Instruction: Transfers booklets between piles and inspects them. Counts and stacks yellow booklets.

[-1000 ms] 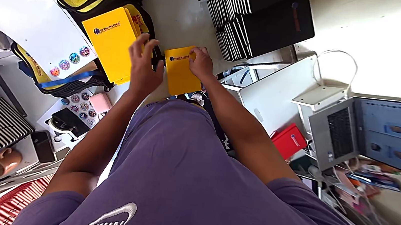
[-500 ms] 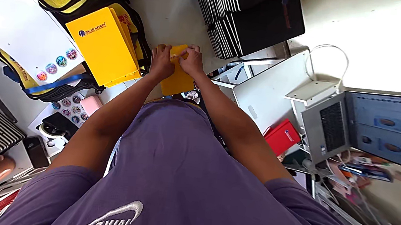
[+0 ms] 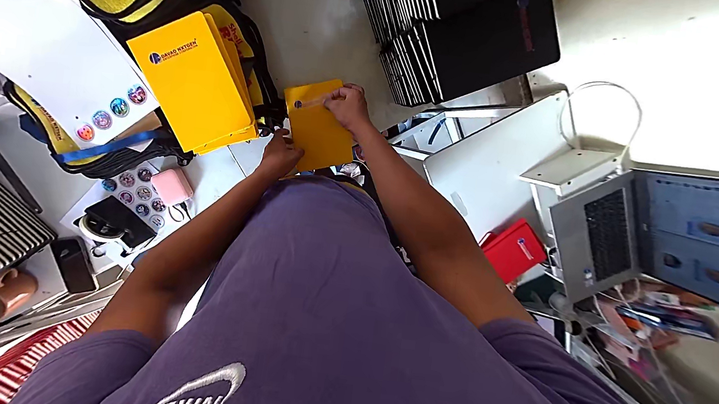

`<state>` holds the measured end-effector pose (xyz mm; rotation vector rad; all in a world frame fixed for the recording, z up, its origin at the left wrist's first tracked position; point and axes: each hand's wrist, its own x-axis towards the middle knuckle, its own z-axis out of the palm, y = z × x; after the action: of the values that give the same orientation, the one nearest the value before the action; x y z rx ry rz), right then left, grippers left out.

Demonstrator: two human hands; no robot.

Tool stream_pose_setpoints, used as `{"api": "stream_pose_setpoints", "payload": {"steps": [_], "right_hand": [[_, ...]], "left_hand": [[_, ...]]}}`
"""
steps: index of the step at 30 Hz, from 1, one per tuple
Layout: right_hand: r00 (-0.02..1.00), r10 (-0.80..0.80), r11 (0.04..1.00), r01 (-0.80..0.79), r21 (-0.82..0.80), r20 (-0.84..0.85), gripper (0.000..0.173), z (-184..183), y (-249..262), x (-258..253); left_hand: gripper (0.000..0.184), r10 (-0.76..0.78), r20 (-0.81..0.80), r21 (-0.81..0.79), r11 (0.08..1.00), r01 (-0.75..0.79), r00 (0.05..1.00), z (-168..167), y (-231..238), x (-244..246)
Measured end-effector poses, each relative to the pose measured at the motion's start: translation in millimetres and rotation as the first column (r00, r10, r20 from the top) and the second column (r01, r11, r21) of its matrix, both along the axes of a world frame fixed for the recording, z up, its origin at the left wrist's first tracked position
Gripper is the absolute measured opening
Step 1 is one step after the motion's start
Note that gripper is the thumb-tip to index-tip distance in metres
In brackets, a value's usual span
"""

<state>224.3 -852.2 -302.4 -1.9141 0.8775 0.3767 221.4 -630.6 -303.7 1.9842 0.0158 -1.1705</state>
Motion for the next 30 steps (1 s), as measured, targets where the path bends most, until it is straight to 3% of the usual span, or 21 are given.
{"api": "stream_pose_setpoints", "payload": {"steps": [4, 7, 9, 10, 11, 13, 15, 18, 22, 24, 26, 28, 30], "right_hand": [[0.978, -0.18, 0.962, 0.153, 0.228, 0.102, 0.023, 0.0, -10.3, -13.5], [0.833, -0.553, 0.758, 0.485, 0.436, 0.035, 0.041, 4.1, -17.3, -27.5], [0.707, -0.705, 0.625, 0.658, 0.42, -0.06, 0.057, 2.2, -20.8, -37.2], [0.707, -0.701, 0.636, 0.677, 0.371, -0.089, 0.062, -1.0, -20.7, -43.0], [0.757, -0.645, 0.699, 0.638, 0.323, -0.101, 0.064, -5.6, -18.1, -49.9], [0.891, -0.45, 0.86, 0.452, 0.238, -0.065, 0.051, -12.3, -4.3, -61.1], [0.956, -0.293, 0.947, 0.293, 0.127, -0.025, 0.043, -9.8, 12.7, -66.1], [0.958, -0.279, 0.96, 0.277, -0.036, -0.069, 0.052, -3.0, 26.8, -68.8], [0.903, -0.422, 0.906, 0.418, -0.07, -0.073, 0.048, 0.0, 15.0, -81.0], [0.905, -0.426, 0.904, 0.426, -0.023, 0.018, 0.047, 12.4, 9.8, -86.9], [0.892, -0.442, 0.896, 0.433, 0.096, 0.093, 0.046, 31.8, 10.6, -89.0], [0.861, -0.489, 0.857, 0.442, 0.265, 0.142, 0.043, 51.4, 15.7, -86.7], [0.829, -0.527, 0.791, 0.397, 0.465, 0.189, 0.038, 71.7, 23.9, -79.6]], "left_hand": [[0.066, 0.067, -0.094, 0.002, 0.998, -0.067, 0.993, -2.1, -1.7, 2.6], [0.065, 0.07, -0.099, 0.017, 0.998, -0.069, 0.993, -0.5, -4.7, 5.0], [0.063, 0.028, -0.069, 0.02, 0.999, -0.027, 0.997, 2.9, -7.2, 4.5], [0.06, -0.009, -0.04, 0.016, 1.0, 0.009, 0.999, 3.6, -8.4, 4.3], [0.056, -0.043, -0.014, 0.013, 0.999, 0.043, 0.999, 5.4, -9.6, 3.6], [0.054, -0.086, 0.015, 0.014, 0.996, 0.086, 0.996, 8.3, -12.1, 1.0], [0.057, -0.119, 0.046, 0.02, 0.993, 0.119, 0.992, 9.0, -15.2, -1.9], [0.066, -0.173, 0.053, 0.069, 0.983, 0.169, 0.984, 16.0, -20.2, -3.9], [0.065, -0.254, 0.1, 0.139, 0.961, 0.239, 0.962, 21.7, -25.6, -4.4], [0.06, -0.263, 0.178, 0.163, 0.958, 0.235, 0.948, 21.9, -23.2, -3.7], [0.063, -0.215, 0.228, 0.086, 0.976, 0.2, 0.95, 25.6, -20.9, -0.5], [0.067, -0.092, 0.212, -0.113, 0.987, 0.118, 0.973, 36.2, -20.5, 6.5], [0.057, 0.062, 0.149, -0.362, 0.932, -0.004, 0.987, 49.6, -16.6, 13.7]]}}
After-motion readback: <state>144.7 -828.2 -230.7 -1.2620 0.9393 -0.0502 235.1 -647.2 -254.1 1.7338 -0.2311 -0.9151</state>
